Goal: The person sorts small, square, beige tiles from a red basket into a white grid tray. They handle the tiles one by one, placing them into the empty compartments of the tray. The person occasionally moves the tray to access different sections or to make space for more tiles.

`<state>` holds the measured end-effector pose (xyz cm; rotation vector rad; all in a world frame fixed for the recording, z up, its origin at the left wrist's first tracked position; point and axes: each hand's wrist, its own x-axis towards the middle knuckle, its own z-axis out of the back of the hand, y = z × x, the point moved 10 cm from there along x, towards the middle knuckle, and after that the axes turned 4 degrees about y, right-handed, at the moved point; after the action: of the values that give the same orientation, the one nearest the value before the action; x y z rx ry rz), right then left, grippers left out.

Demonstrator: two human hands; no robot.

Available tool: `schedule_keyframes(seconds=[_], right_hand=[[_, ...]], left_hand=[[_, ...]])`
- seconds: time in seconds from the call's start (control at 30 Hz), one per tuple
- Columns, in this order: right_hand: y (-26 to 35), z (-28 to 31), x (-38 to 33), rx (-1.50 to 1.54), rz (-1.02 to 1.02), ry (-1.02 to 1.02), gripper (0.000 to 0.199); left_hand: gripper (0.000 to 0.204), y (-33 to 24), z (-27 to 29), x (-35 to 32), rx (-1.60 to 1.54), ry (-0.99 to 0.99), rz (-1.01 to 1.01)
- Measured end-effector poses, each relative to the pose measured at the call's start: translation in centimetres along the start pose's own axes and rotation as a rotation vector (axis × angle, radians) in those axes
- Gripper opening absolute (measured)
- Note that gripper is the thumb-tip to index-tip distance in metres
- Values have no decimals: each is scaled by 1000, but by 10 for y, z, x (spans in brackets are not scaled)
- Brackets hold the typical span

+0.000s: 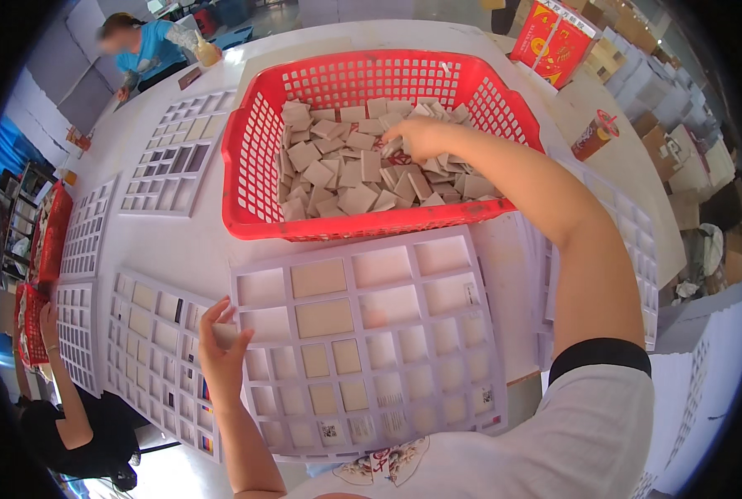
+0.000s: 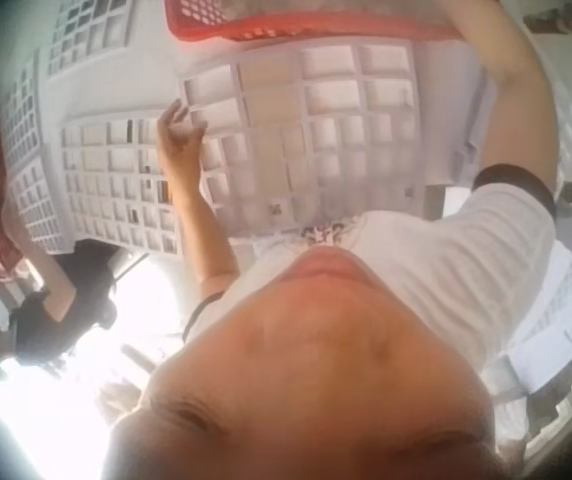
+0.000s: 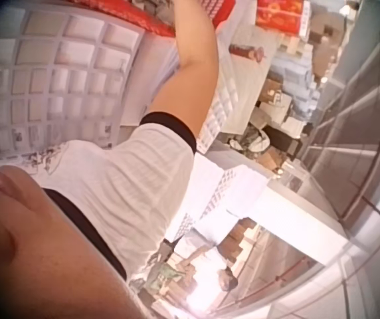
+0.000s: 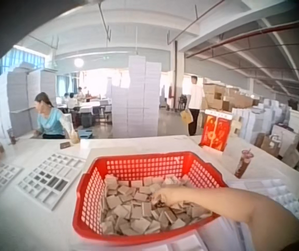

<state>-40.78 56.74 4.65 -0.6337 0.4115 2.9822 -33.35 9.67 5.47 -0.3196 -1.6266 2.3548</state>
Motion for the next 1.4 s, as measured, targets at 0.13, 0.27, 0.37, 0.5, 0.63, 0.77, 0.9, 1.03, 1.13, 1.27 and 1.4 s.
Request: schedule_keyframes(seconds=[0.13,0.27,0.37,0.5,0.63,0.77,0.9,1.03,1.13,1.27,1.4], right_hand=[[-8,59,-39,469,97,-235,83],[15,110,-103,921,242,-418,81],[88,104,-157,1141,301,-442,84],[185,46,-222,923,524,-759,77],[241,-42,-250,1365,413,-677,70],[254,-98,-272,1414,383,-702,65],[265,-127,-281,1671,515,-563,65],[262,-146,-293,1959,595,-580,61],[249,-160,-297,1735,281,-697,49],[234,-177,-302,1743,124,-764,36],[226,-188,-309,1793,43,-792,35]], left_hand=[[29,20,-6,-9,-530,2,57],[23,-2,-51,-7,-874,188,43],[28,-49,-94,-9,-1113,373,-41],[31,-115,-138,-29,-1319,435,-219],[48,-107,-147,-70,-1432,387,-96],[65,-89,-138,-115,-1391,269,-69],[74,-72,-140,-134,-1244,265,-59],[74,-63,-148,-141,-1056,313,-102],[78,-54,-161,-152,-964,396,-100],[84,-43,-173,-172,-934,459,-1],[87,-44,-177,-177,-785,555,9]])
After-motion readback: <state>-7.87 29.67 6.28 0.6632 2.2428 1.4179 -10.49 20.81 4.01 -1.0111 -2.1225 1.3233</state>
